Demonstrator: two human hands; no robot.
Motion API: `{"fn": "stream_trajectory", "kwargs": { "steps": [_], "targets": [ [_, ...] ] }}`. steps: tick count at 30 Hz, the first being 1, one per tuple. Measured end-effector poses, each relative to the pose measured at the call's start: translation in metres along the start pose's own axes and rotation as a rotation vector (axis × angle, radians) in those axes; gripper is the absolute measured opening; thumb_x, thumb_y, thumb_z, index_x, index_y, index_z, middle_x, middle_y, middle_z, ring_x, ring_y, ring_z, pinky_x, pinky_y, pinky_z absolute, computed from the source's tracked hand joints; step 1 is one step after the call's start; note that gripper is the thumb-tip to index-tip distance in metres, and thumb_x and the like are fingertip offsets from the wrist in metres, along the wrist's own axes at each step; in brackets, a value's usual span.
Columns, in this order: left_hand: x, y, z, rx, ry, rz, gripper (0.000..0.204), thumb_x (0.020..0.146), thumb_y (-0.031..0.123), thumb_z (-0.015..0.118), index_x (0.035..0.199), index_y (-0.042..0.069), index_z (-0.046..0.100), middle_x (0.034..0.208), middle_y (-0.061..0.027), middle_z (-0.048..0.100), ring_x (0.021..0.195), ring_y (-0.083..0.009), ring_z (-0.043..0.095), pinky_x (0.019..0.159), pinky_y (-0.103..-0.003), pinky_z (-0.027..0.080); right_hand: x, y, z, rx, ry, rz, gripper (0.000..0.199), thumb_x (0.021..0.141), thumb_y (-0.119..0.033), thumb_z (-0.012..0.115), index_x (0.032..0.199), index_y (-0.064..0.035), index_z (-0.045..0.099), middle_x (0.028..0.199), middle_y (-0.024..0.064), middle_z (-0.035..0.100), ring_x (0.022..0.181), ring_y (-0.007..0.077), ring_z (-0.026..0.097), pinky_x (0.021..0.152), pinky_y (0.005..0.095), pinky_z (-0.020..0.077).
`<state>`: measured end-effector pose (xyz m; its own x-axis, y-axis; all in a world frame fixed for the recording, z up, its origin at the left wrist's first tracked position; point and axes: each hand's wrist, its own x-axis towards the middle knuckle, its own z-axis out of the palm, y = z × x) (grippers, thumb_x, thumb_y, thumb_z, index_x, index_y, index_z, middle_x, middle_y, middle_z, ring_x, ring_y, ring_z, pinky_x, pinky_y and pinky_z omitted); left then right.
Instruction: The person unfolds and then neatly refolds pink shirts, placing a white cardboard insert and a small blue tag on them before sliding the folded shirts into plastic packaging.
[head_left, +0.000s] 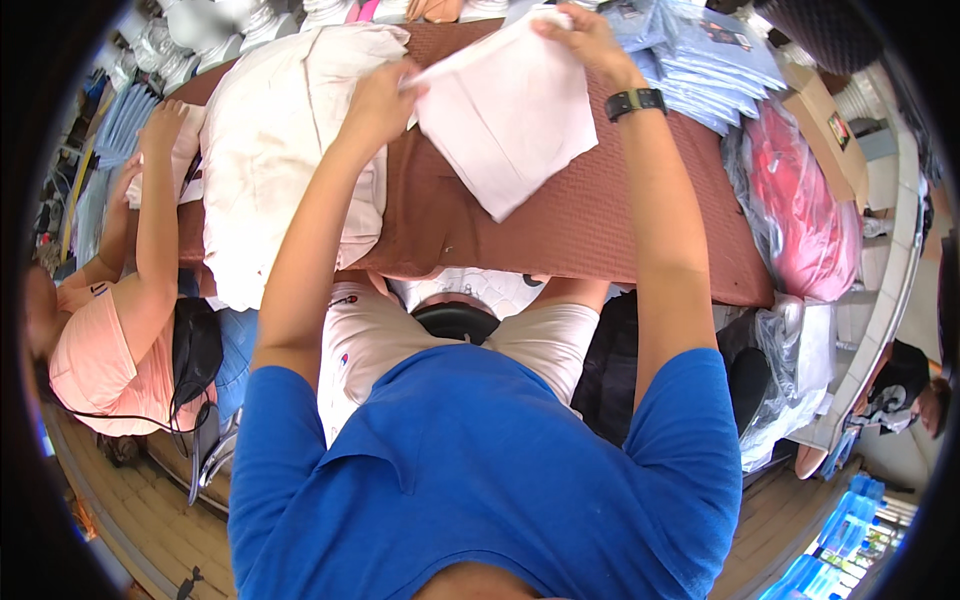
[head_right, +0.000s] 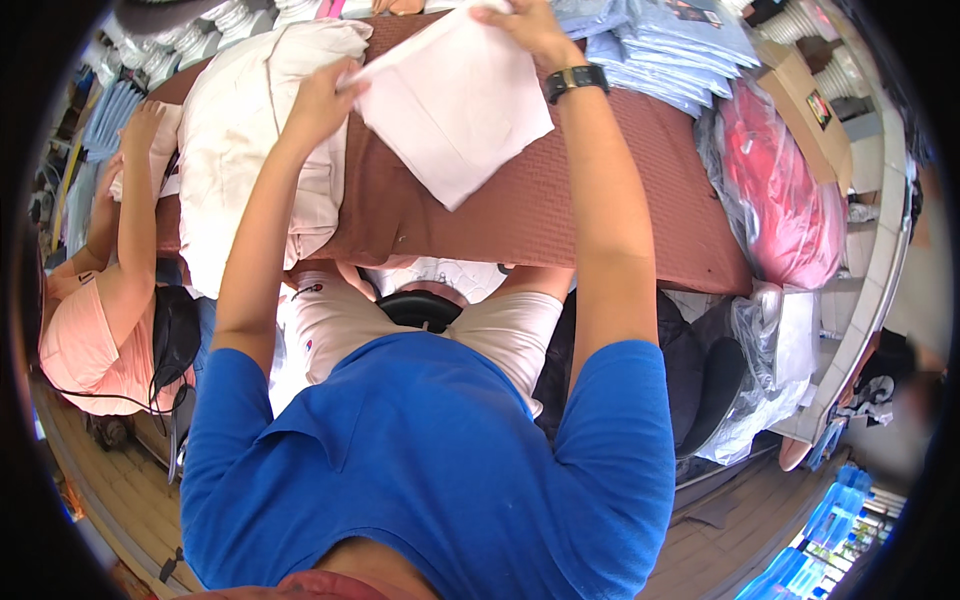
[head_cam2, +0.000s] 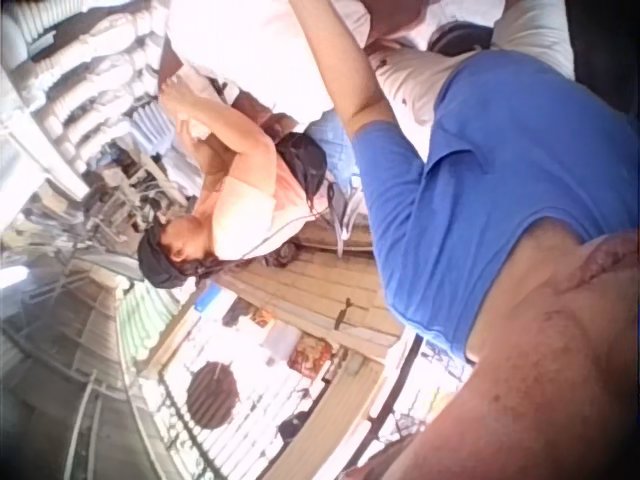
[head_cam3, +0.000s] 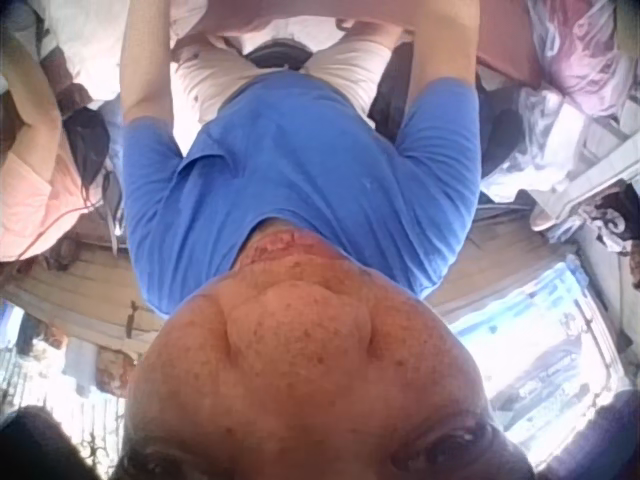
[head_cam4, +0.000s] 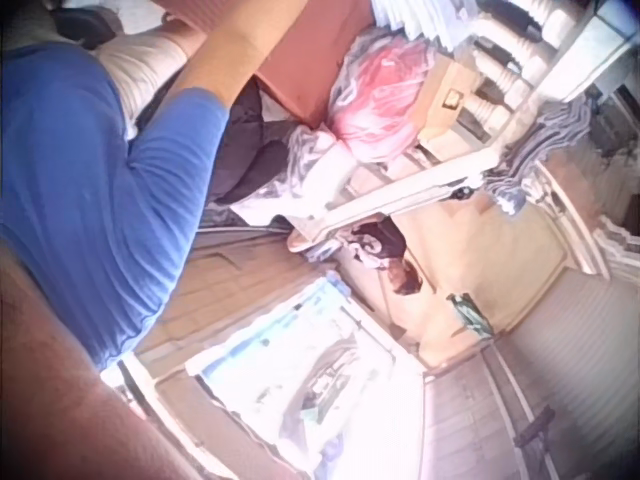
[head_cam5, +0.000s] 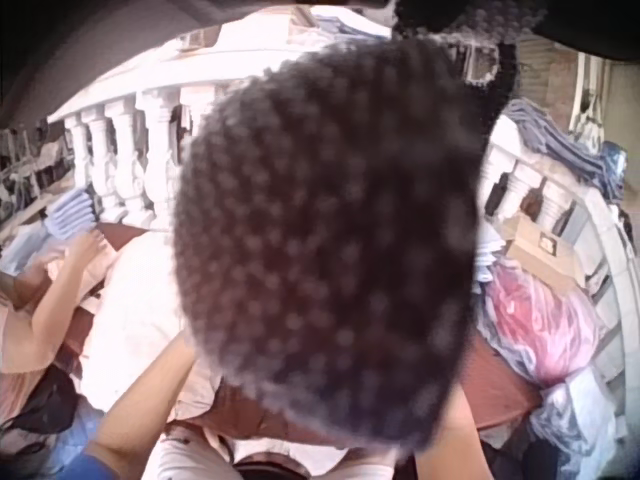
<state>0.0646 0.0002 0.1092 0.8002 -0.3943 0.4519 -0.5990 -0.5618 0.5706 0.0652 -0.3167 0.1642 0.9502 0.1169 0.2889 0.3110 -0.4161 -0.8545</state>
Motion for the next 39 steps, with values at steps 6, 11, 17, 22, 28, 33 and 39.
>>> {"fn": "stream_trajectory", "kwargs": {
  "steps": [6,11,17,22,28,33,39],
  "targets": [
    [0.067,0.092,-0.003,-0.006,0.248,0.387,0.019,0.088,0.007,0.067,0.106,0.0,0.066,0.096,-0.0182,0.067,0.081,-0.0367,0.064,0.074,-0.041,0.051,-0.056,-0.004,-0.113,-0.035,0.257,-0.045,0.025,0.086,-0.016,0.078,0.108,-0.0057,0.07,0.098,0.0029,0.071,0.092,0.0129,0.063,0.087,0.0299,0.0489],
    [0.012,0.095,0.038,-0.023,0.141,0.542,0.021,0.079,-0.006,0.063,0.099,0.002,0.066,0.097,-0.0145,0.061,0.098,-0.0341,0.056,0.085,-0.045,0.048,-0.172,-0.017,-0.076,-0.2,0.36,-0.081,0.018,0.083,0.005,0.069,0.098,-0.0046,0.069,0.102,0.0068,0.072,0.095,0.0199,0.065,0.088,0.0358,0.0502],
    [-0.125,0.042,0.117,-0.145,-0.197,0.352,0.025,0.078,-0.011,0.057,0.098,0.002,0.066,0.104,-0.0134,0.061,0.1,-0.0338,0.056,0.09,-0.043,0.048,-0.312,0.073,0.028,-0.594,0.176,-0.04,0.039,0.076,0.014,0.058,0.109,-0.0034,0.068,0.122,0.0144,0.065,0.114,0.0348,0.058,0.098,0.0414,0.0467],
    [-0.126,0.044,0.111,-0.242,-0.158,0.092,0.03,0.08,-0.008,0.058,0.108,0.003,0.065,0.111,-0.0135,0.061,0.108,-0.0358,0.055,0.094,-0.042,0.046,-0.306,0.052,0.031,-0.551,0.355,-0.032,0.032,0.081,0.008,0.059,0.109,-0.0033,0.069,0.124,0.0147,0.064,0.114,0.0356,0.057,0.097,0.0422,0.0465],
    [-0.108,0.037,0.126,-0.187,-0.329,0.04,0.02,0.087,0.01,0.07,0.105,0.005,0.063,0.114,-0.016,0.053,0.11,-0.0376,0.053,0.097,-0.044,0.042,-0.268,0.058,0.049,-0.523,0.245,-0.082,0.021,0.087,-0.01,0.069,0.107,-0.0025,0.069,0.113,0.0154,0.065,0.105,0.0376,0.057,0.093,0.0445,0.0446],
    [-0.08,0.024,0.139,-0.228,-0.128,0.051,0.025,0.089,0.007,0.066,0.113,0.004,0.06,0.118,-0.0165,0.055,0.117,-0.0371,0.053,0.1,-0.045,0.043,-0.241,0.066,0.035,-0.51,0.363,-0.052,0.019,0.09,-0.012,0.068,0.105,-0.0022,0.069,0.108,0.0183,0.065,0.101,0.0384,0.06,0.09,0.0453,0.0462],
    [0.0,0.041,0.194,-0.075,-0.02,0.307,0.04,0.094,0.009,0.058,0.134,0.004,0.052,0.146,-0.0167,0.046,0.132,-0.0371,0.046,0.111,-0.045,0.038,-0.147,0.104,0.029,-0.543,0.477,0.341,0.029,0.086,-0.019,0.072,0.106,0.0024,0.066,0.105,0.0265,0.064,0.098,0.0439,0.064,0.083,0.0479,0.0534]
  ]
}}
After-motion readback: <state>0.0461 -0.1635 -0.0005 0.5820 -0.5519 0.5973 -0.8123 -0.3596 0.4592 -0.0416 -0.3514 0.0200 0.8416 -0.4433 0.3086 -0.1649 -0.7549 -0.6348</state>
